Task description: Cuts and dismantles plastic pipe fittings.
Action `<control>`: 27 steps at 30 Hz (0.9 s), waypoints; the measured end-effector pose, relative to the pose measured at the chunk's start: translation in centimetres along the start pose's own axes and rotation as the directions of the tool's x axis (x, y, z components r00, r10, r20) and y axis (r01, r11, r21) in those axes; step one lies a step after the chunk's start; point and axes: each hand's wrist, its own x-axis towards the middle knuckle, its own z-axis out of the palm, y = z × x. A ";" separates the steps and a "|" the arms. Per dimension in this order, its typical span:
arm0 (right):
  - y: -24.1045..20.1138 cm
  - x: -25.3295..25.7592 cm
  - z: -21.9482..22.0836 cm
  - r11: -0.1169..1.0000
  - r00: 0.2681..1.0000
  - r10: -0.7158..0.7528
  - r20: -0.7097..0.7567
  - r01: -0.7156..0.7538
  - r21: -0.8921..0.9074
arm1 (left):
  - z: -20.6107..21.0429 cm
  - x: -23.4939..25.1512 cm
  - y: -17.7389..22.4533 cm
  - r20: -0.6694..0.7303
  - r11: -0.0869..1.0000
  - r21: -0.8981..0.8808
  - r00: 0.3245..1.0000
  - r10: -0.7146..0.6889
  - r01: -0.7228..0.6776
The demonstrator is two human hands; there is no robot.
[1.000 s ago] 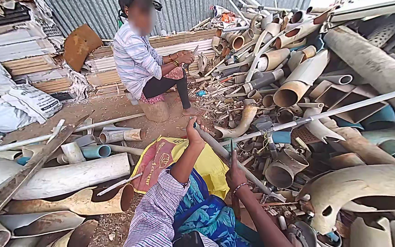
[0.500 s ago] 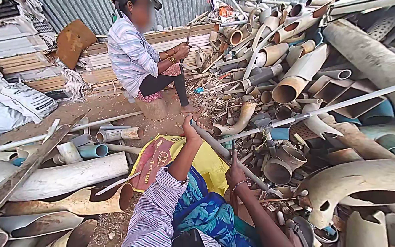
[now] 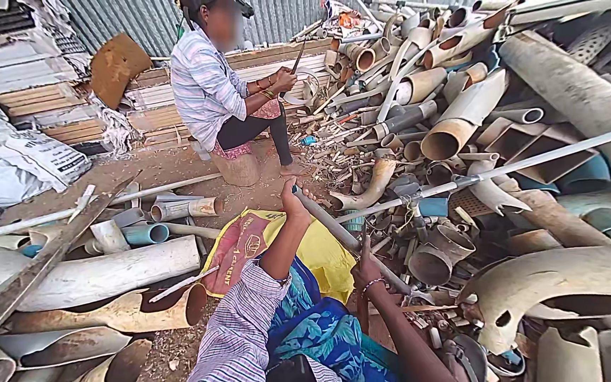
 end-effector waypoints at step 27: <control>1.6 1.4 0.0 0.978 0.988 0.153 0.026 -0.147 -0.148 | -0.4 0.0 0.1 -0.021 1.000 0.019 1.000 -0.003 0.003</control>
